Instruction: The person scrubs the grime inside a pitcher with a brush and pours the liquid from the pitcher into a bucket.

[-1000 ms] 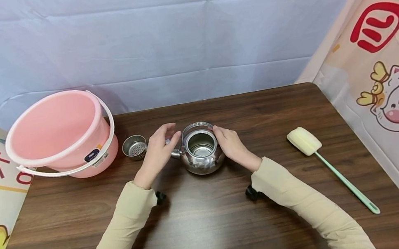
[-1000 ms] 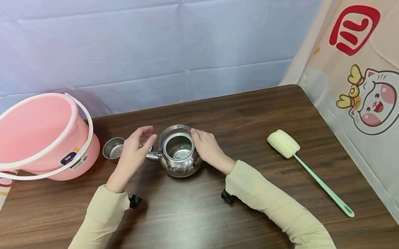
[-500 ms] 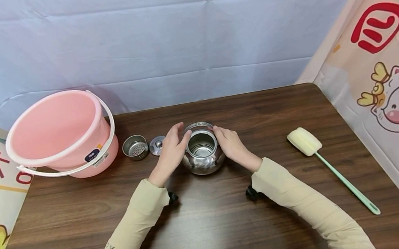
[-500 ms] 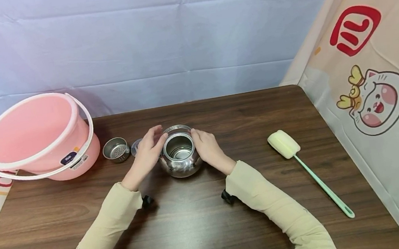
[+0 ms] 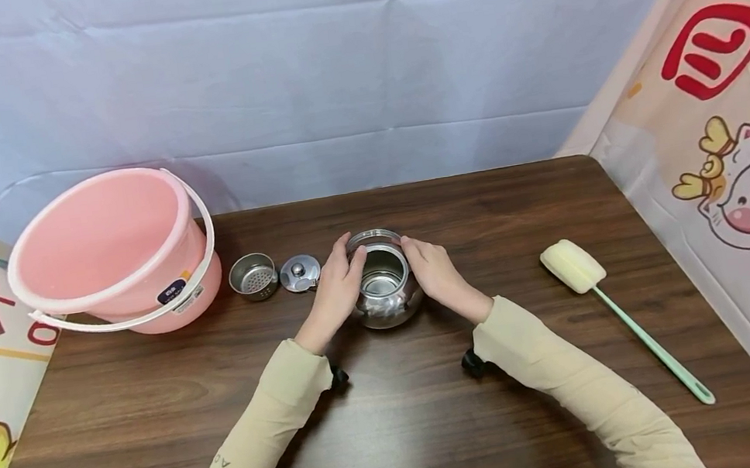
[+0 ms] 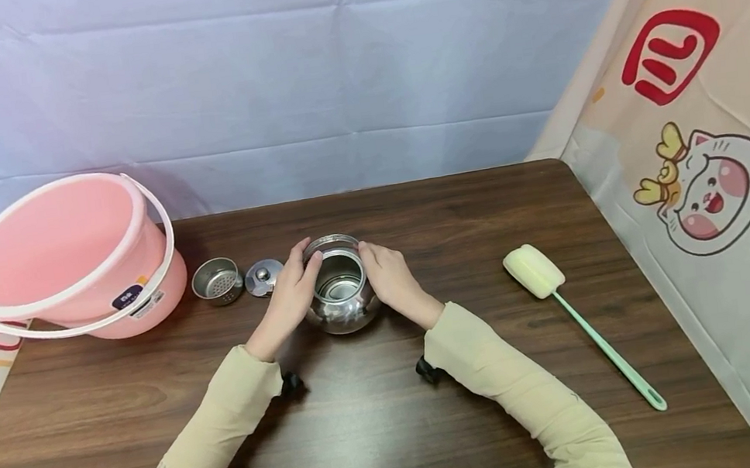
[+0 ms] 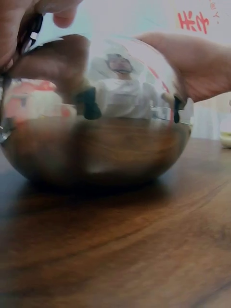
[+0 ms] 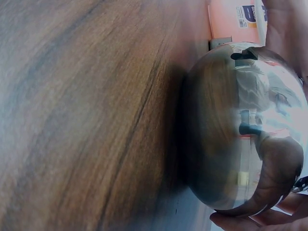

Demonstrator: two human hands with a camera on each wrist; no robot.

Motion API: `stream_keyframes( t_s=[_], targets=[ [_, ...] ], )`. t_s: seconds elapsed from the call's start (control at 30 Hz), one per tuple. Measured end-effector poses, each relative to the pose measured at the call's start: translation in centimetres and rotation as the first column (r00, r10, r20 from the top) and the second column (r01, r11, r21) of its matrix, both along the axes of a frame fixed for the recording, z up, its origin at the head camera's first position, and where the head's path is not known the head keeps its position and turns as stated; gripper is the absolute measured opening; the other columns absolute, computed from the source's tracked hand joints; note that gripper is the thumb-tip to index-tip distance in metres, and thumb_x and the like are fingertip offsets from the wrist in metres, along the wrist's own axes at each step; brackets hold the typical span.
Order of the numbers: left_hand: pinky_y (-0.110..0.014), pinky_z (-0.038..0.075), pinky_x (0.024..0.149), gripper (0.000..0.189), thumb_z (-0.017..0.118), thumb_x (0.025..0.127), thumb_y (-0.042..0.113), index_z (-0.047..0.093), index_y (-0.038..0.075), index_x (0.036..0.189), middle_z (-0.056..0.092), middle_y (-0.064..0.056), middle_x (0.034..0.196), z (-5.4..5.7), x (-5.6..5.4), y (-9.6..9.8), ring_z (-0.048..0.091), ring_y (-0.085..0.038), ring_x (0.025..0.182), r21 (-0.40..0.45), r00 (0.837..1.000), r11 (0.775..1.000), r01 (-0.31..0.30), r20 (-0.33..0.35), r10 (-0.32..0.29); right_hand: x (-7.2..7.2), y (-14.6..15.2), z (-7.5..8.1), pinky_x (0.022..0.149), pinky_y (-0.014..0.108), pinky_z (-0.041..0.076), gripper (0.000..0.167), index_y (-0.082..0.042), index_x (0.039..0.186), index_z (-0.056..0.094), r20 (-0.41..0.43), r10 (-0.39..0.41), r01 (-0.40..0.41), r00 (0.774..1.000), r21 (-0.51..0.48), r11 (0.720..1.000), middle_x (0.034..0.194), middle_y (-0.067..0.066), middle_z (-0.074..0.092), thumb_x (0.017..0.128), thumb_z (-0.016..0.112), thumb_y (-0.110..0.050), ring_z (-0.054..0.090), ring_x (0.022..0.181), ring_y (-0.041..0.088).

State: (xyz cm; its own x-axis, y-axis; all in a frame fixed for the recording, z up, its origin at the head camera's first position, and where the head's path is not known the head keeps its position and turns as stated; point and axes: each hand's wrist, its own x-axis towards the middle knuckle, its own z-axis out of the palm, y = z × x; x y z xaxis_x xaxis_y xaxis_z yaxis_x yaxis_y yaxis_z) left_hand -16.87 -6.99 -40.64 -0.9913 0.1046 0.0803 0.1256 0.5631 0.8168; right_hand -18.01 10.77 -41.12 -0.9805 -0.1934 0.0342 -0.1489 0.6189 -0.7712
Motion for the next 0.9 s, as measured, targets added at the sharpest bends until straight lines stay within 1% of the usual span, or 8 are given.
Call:
stream_keyframes(
  t_s=[0.17, 0.3, 0.4, 0.5, 0.6, 0.7, 0.83, 0.9],
  targets=[
    [-0.041, 0.031, 0.101, 0.045, 0.032, 0.100, 0.027, 0.036, 0.004, 0.137, 0.044, -0.017, 0.135, -0.3, 0.3, 0.4, 0.039, -0.028, 0.125, 0.076, 0.998, 0.995, -0.066, -0.016, 0.067, 0.0, 0.0, -0.1, 0.098, 0.043, 0.036, 0.055, -0.004, 0.121, 0.058, -0.005, -0.006, 0.006, 1.000, 0.007, 1.000, 0.122, 0.015, 0.056, 0.099, 0.020, -0.038, 0.046, 0.120, 0.029],
    [-0.041, 0.033, 0.100, 0.040, 0.032, 0.100, 0.021, 0.040, 0.004, 0.135, 0.046, -0.015, 0.134, -0.7, 0.4, 0.7, 0.041, -0.028, 0.124, 0.112, 0.992, 0.988, -0.106, -0.056, 0.113, 0.0, 0.1, -0.2, 0.098, 0.043, 0.036, 0.052, -0.005, 0.123, 0.057, -0.010, -0.005, 0.005, 1.000, 0.007, 1.000, 0.123, 0.015, 0.056, 0.099, 0.021, -0.035, 0.045, 0.120, 0.029],
    [-0.040, 0.033, 0.100, 0.038, 0.032, 0.099, 0.016, 0.042, 0.003, 0.134, 0.046, -0.013, 0.134, -1.1, 0.5, 0.9, 0.042, -0.027, 0.123, 0.129, 0.985, 0.984, -0.120, -0.105, 0.134, 0.0, 0.1, -0.2, 0.099, 0.043, 0.035, 0.052, -0.005, 0.125, 0.055, -0.005, 0.000, 0.000, 1.000, -0.001, 1.000, 0.125, 0.014, 0.055, 0.100, 0.021, -0.035, 0.044, 0.121, 0.029],
    [-0.038, 0.036, 0.098, 0.037, 0.033, 0.098, 0.011, 0.044, 0.001, 0.132, 0.048, -0.012, 0.132, -1.6, 0.6, 1.0, 0.045, -0.025, 0.120, 0.142, 0.973, 0.981, -0.129, -0.173, 0.153, 0.0, 0.1, -0.2, 0.100, 0.042, 0.034, 0.052, -0.006, 0.127, 0.054, -0.003, 0.007, -0.007, 1.000, -0.006, 1.000, 0.127, 0.014, 0.053, 0.100, 0.021, -0.035, 0.043, 0.122, 0.028],
    [-0.037, 0.037, 0.096, 0.036, 0.033, 0.097, 0.008, 0.045, -0.001, 0.130, 0.049, -0.014, 0.130, -2.0, 0.8, 1.1, 0.047, -0.026, 0.117, 0.132, 0.956, 0.982, -0.133, -0.246, 0.162, -0.1, 0.0, -0.3, 0.100, 0.041, 0.034, 0.051, -0.007, 0.128, 0.053, -0.005, 0.010, -0.010, 1.000, -0.004, 1.000, 0.128, 0.013, 0.052, 0.100, 0.021, -0.034, 0.043, 0.123, 0.027],
    [-0.037, 0.038, 0.096, 0.037, 0.033, 0.097, 0.007, 0.044, -0.003, 0.130, 0.049, -0.016, 0.129, -2.3, 1.0, 1.1, 0.048, -0.026, 0.116, 0.112, 0.943, 0.985, -0.129, -0.295, 0.157, -0.1, 0.0, -0.3, 0.101, 0.039, 0.034, 0.050, -0.007, 0.127, 0.054, -0.013, 0.015, -0.015, 1.000, -0.004, 1.000, 0.129, 0.012, 0.052, 0.100, 0.021, -0.034, 0.043, 0.123, 0.026],
    [-0.036, 0.040, 0.094, 0.036, 0.032, 0.097, 0.005, 0.044, -0.005, 0.129, 0.051, -0.017, 0.126, -2.4, 1.0, 1.1, 0.050, -0.026, 0.112, 0.097, 0.933, 0.988, -0.118, -0.329, 0.144, -0.1, -0.1, -0.2, 0.102, 0.038, 0.033, 0.051, -0.006, 0.126, 0.055, -0.033, 0.020, -0.020, 0.999, -0.003, 1.000, 0.129, 0.012, 0.051, 0.100, 0.021, -0.032, 0.043, 0.123, 0.025],
    [-0.036, 0.041, 0.093, 0.035, 0.032, 0.096, 0.004, 0.045, -0.005, 0.127, 0.052, -0.017, 0.124, -2.4, 0.9, 1.1, 0.052, -0.026, 0.110, 0.098, 0.932, 0.989, -0.115, -0.333, 0.141, -0.1, -0.1, -0.2, 0.102, 0.038, 0.032, 0.050, -0.005, 0.126, 0.055, -0.040, 0.019, -0.019, 0.999, 0.000, 1.000, 0.129, 0.012, 0.051, 0.100, 0.021, -0.032, 0.043, 0.123, 0.025]
  ],
)
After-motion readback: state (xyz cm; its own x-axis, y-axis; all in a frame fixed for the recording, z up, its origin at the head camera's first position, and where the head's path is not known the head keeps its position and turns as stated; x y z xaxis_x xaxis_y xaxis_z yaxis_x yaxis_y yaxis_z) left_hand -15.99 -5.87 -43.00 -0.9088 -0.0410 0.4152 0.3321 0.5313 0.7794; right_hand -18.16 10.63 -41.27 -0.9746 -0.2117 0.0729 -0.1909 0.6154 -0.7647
